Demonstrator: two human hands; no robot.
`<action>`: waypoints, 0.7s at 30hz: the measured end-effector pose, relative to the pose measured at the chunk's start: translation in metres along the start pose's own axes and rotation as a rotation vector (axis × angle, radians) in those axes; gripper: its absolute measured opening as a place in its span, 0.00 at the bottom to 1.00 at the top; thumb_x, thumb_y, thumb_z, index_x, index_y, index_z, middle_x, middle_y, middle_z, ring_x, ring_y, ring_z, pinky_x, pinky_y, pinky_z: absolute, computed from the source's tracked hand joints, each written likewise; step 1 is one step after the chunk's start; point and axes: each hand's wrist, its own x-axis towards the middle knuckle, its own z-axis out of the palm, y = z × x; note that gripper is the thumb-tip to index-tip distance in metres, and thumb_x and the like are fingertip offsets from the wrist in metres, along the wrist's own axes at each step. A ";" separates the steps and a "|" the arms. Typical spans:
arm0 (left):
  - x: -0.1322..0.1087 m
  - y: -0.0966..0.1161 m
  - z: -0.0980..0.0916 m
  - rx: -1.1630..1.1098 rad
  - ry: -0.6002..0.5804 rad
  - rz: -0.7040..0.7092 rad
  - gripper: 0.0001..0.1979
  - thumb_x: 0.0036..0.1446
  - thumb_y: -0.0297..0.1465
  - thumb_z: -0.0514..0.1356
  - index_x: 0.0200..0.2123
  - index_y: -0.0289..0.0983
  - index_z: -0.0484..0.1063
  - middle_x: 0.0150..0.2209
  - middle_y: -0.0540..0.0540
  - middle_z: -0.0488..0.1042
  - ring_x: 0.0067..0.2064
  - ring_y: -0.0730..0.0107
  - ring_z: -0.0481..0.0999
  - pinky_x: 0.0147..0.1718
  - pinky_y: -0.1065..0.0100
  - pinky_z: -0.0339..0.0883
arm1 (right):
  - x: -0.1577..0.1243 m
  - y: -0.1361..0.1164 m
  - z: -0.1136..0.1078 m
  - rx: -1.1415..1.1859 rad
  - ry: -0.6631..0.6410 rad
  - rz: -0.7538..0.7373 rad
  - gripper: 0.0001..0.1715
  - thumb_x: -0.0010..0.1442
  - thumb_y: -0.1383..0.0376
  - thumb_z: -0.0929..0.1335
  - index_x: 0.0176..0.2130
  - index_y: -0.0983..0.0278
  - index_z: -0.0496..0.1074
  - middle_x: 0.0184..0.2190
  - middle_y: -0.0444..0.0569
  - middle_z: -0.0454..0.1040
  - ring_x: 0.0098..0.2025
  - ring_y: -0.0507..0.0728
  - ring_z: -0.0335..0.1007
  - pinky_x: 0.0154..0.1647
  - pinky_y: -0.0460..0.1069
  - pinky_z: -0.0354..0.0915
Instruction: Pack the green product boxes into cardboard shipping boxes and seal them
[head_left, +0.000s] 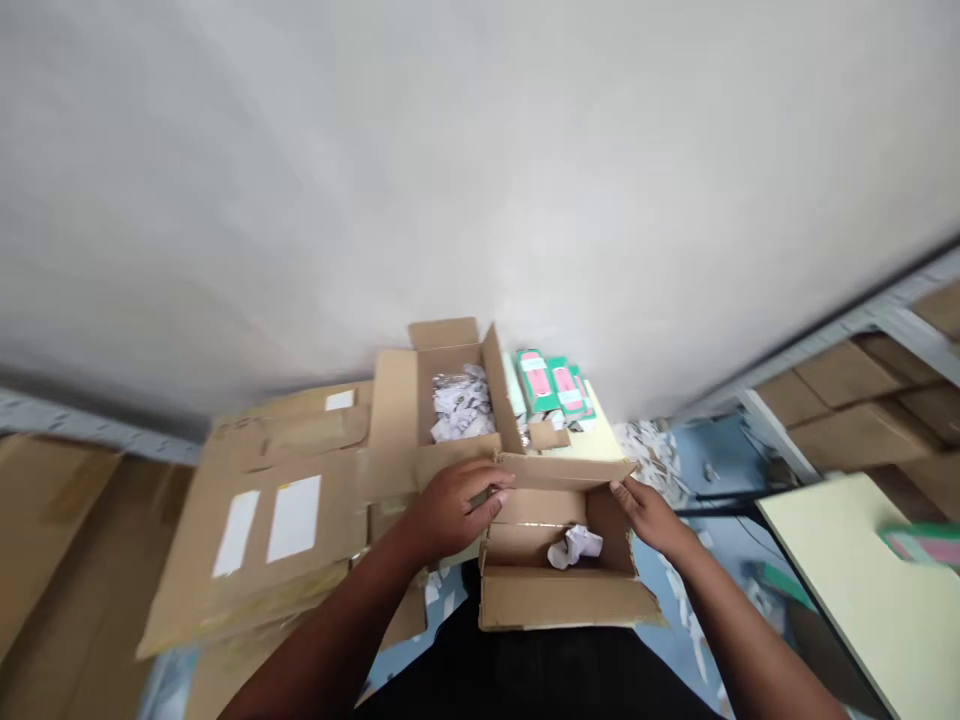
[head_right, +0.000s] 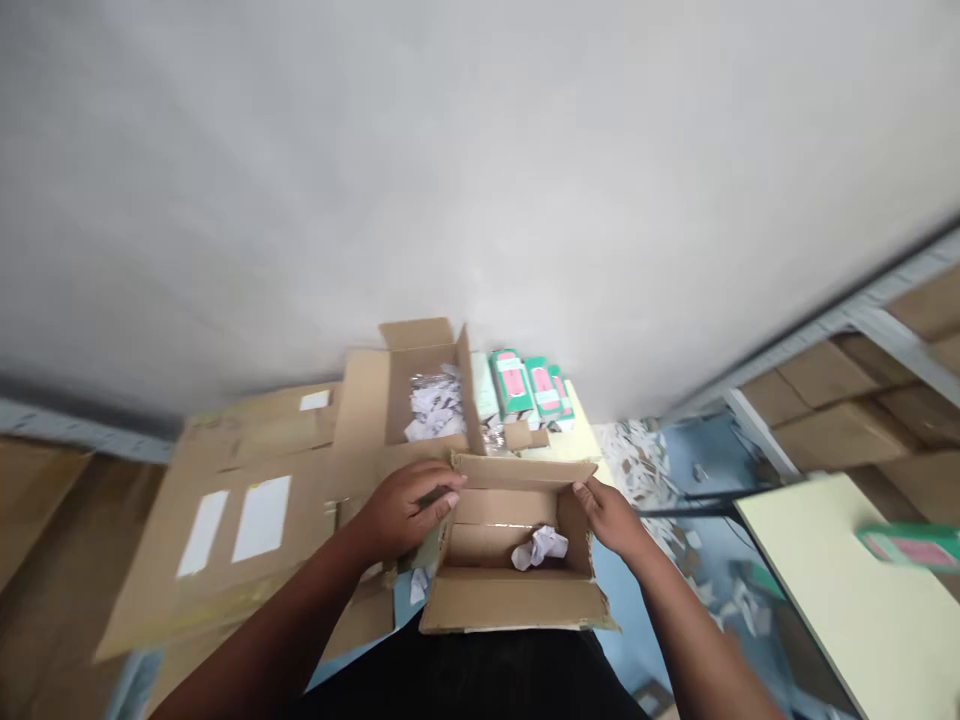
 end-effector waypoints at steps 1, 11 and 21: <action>0.009 0.004 0.006 -0.006 -0.012 0.031 0.14 0.67 0.38 0.56 0.50 0.44 0.78 0.48 0.44 0.81 0.51 0.58 0.78 0.55 0.58 0.71 | -0.011 0.007 -0.007 0.015 0.044 0.031 0.32 0.69 0.40 0.58 0.42 0.60 0.76 0.39 0.54 0.83 0.44 0.66 0.76 0.49 0.57 0.70; 0.107 0.094 0.120 0.026 -0.162 0.174 0.11 0.68 0.38 0.55 0.45 0.44 0.76 0.44 0.46 0.80 0.46 0.62 0.79 0.47 0.63 0.73 | -0.139 0.164 -0.106 0.149 0.568 0.388 0.33 0.67 0.40 0.58 0.48 0.60 0.77 0.48 0.55 0.82 0.55 0.69 0.74 0.54 0.58 0.68; 0.209 0.222 0.295 0.037 -0.436 0.287 0.12 0.68 0.38 0.55 0.49 0.44 0.76 0.49 0.46 0.79 0.51 0.61 0.78 0.52 0.61 0.71 | -0.288 0.350 -0.206 0.133 0.843 0.817 0.35 0.67 0.40 0.54 0.40 0.61 0.75 0.32 0.53 0.81 0.37 0.65 0.78 0.39 0.55 0.69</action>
